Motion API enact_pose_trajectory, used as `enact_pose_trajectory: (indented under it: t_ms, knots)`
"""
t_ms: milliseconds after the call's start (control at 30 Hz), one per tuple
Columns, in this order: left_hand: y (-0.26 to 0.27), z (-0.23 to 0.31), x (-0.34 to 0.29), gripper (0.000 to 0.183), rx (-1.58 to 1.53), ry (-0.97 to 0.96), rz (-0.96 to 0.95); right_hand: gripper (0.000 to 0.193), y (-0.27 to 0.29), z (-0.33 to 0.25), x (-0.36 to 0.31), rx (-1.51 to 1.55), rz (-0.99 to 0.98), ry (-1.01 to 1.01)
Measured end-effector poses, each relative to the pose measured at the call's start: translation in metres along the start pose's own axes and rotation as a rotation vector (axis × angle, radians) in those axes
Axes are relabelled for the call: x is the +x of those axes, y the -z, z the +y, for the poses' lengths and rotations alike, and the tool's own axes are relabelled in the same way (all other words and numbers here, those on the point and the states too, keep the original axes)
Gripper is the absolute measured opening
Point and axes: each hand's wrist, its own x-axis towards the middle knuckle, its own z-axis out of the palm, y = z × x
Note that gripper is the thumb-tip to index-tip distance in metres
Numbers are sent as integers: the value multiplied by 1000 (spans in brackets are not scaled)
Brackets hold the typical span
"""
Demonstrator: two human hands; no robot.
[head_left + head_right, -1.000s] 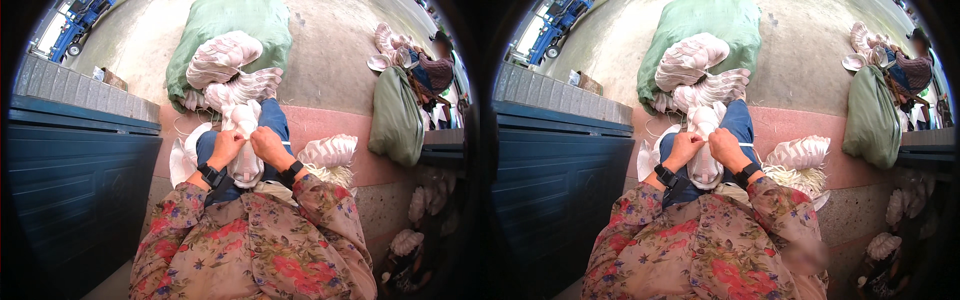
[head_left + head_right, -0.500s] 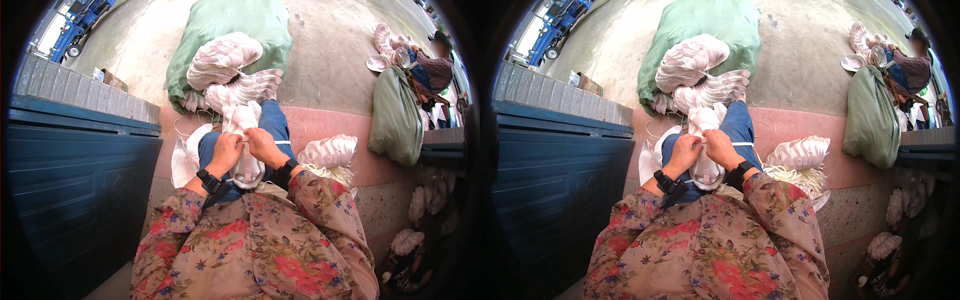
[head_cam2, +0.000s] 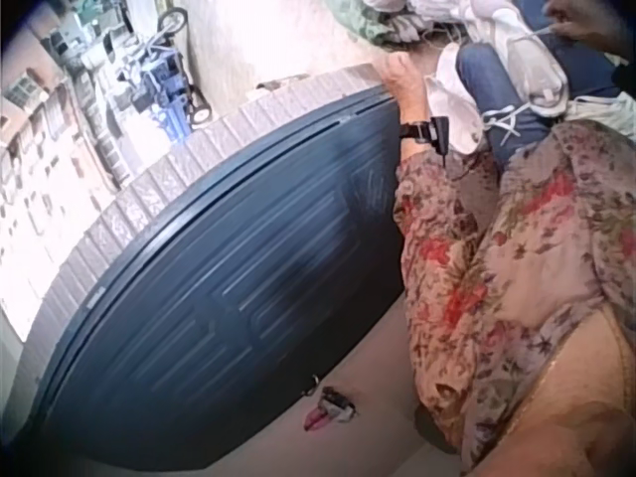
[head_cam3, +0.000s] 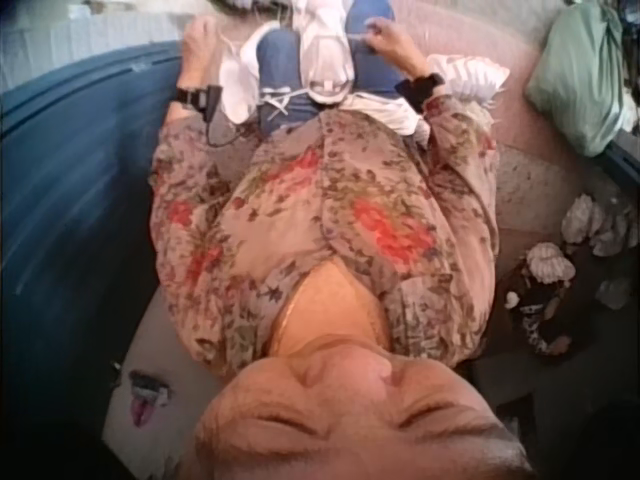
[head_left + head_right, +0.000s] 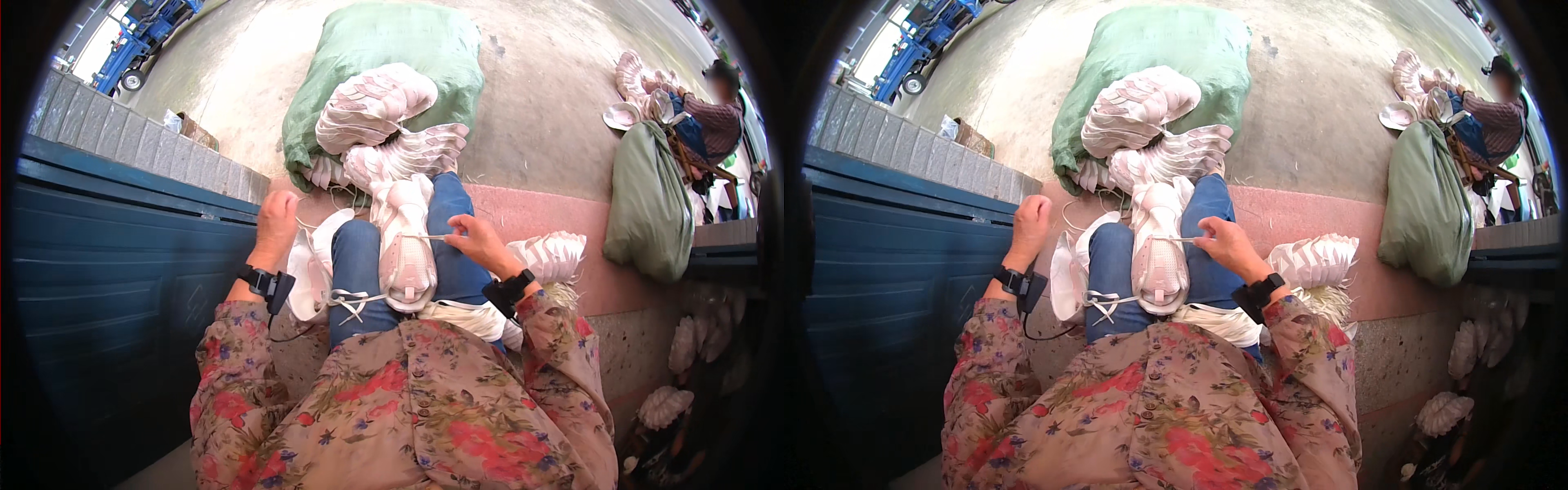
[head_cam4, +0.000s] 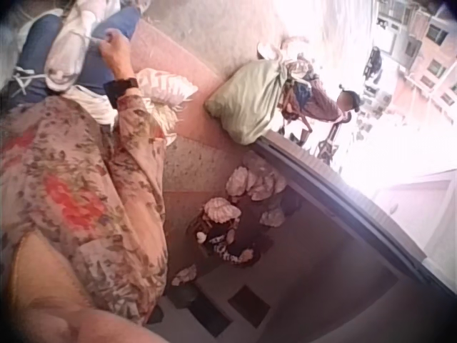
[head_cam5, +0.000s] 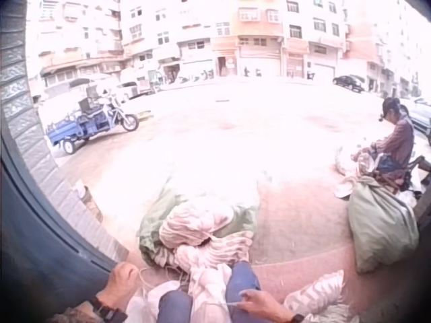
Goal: The recorder uses elastic bands to bundle together white shoe upper components.
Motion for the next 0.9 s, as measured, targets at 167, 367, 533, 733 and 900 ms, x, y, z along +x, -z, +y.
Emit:
enact_pose_trajectory:
  t_ms: [167,367,533,733,900]
  knots:
    - [-55,79,-14,8,-352,-191,-46,27,-45,-18,14,-182,103,338]
    - [-87,108,-12,14,-388,-59,-345,22,-74,-21,21,-119,200,220]
    - [-101,95,4,18,-319,-191,-508,23,-72,-22,24,-50,135,72]
    - [-78,98,7,10,-45,-684,-299,29,-60,-15,11,-110,212,156]
    - [-4,-21,-3,4,443,-214,-19,24,25,-9,-33,165,-89,-127]
